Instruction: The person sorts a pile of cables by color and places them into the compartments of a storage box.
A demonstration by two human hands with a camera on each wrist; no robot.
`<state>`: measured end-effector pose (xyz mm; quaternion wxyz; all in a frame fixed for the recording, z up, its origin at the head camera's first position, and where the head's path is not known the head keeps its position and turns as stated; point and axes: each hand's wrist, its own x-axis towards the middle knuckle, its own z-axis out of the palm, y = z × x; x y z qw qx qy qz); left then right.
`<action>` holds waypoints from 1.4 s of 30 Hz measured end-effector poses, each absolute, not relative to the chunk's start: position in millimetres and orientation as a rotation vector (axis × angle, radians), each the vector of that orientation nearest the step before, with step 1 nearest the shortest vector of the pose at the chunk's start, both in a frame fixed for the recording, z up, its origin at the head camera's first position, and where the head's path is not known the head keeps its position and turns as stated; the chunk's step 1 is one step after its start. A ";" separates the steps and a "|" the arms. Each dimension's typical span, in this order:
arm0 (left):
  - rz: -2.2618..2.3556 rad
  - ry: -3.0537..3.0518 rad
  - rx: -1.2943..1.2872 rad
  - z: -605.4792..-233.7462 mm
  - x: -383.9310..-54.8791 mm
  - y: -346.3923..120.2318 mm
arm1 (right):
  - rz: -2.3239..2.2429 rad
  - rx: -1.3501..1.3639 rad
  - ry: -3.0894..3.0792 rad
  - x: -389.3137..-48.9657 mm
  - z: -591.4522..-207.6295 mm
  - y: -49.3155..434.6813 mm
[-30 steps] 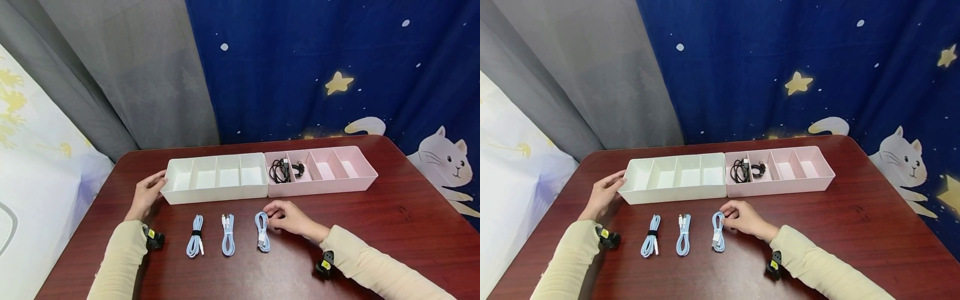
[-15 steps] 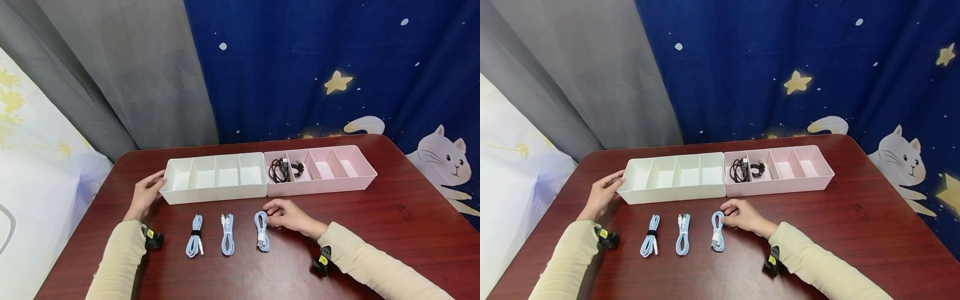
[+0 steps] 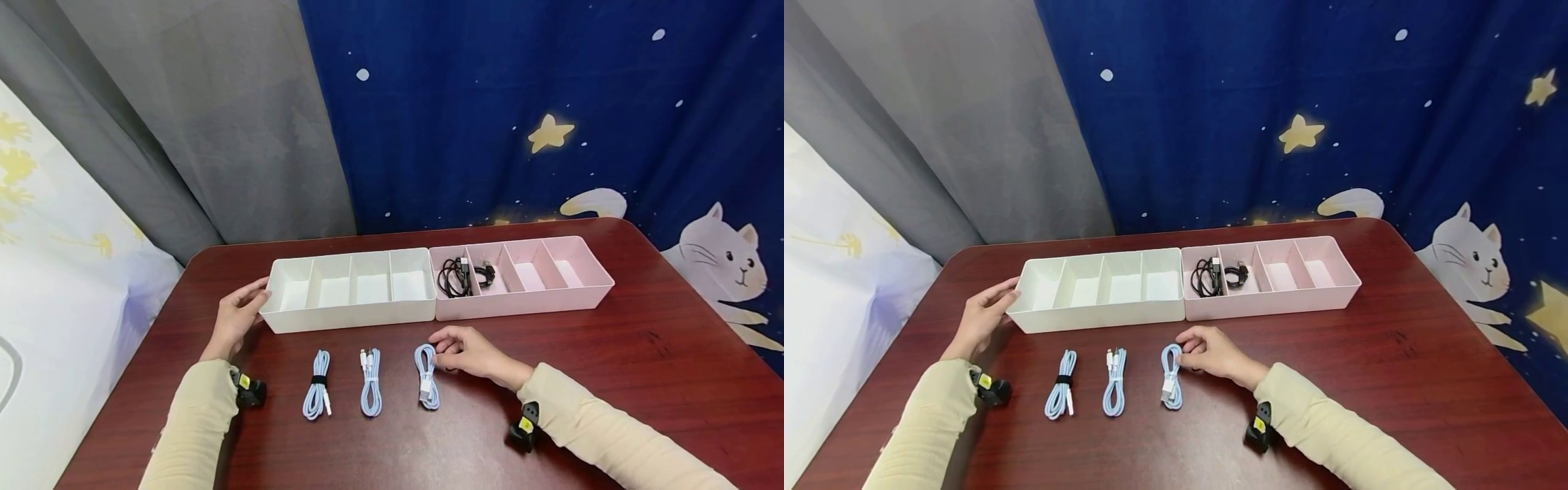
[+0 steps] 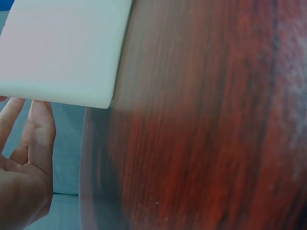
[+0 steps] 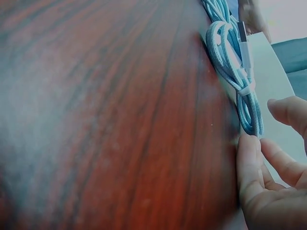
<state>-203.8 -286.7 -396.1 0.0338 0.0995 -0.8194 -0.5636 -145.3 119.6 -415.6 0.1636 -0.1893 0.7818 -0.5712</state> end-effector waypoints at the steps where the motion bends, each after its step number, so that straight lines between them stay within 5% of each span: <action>1: -1.733 -2.520 0.306 -396.1 -203.8 -286.6 | -1.629 -0.542 2.227 -145.3 -415.5 119.4; 42: -1.747 -2.497 0.332 -394.1 -201.9 -284.9 | -1.471 -0.700 2.279 -155.6 -420.1 116.4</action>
